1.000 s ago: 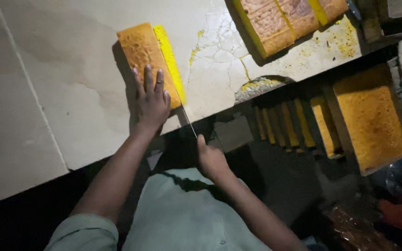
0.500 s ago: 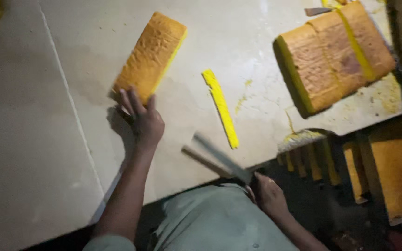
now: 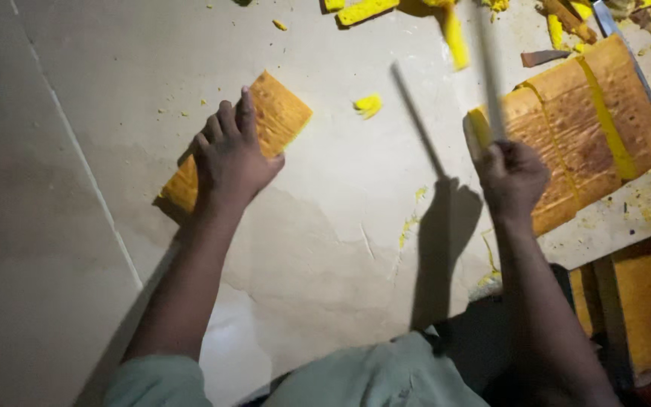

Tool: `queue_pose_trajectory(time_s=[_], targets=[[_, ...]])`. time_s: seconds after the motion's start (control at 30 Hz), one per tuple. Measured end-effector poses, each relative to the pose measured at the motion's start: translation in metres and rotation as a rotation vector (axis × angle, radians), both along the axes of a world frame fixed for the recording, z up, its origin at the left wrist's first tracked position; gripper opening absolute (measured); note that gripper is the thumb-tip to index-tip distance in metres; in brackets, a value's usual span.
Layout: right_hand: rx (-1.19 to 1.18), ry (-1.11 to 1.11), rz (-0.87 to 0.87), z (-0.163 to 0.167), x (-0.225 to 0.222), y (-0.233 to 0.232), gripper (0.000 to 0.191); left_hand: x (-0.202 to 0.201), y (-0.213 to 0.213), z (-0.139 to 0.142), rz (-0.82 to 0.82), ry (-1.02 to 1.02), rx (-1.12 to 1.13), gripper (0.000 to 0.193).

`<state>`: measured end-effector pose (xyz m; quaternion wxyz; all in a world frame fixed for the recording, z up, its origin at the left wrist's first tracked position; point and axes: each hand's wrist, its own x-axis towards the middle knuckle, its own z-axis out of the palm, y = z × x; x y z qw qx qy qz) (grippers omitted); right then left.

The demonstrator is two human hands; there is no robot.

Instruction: The person slices rectangular yellow sponge cakes into thin even strips with a long knife on a tiled worktable, moving finished slices aside. They lift a baked cake out of a metal baking tray, place it on the table, and continue slicing it into pieces.

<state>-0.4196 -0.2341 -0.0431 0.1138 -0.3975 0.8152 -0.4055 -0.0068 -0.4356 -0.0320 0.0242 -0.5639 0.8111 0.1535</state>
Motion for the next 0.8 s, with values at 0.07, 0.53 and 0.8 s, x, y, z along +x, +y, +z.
queue_pose_trajectory(time_s=[0.07, 0.53, 0.8], targets=[[0.002, 0.132, 0.003, 0.025, -0.002, 0.008, 0.015, -0.004, 0.006, 0.007, 0.046, -0.02, 0.002, 0.122], [0.35, -0.22, 0.457, -0.03, 0.006, 0.262, 0.043, -0.127, 0.334, 0.03, -0.364, 0.069, 0.031, 0.114], [0.259, -0.275, 0.807, -0.031, 0.022, 0.352, 0.049, -0.112, 0.36, 0.04, -0.339, -0.041, 0.034, 0.119]])
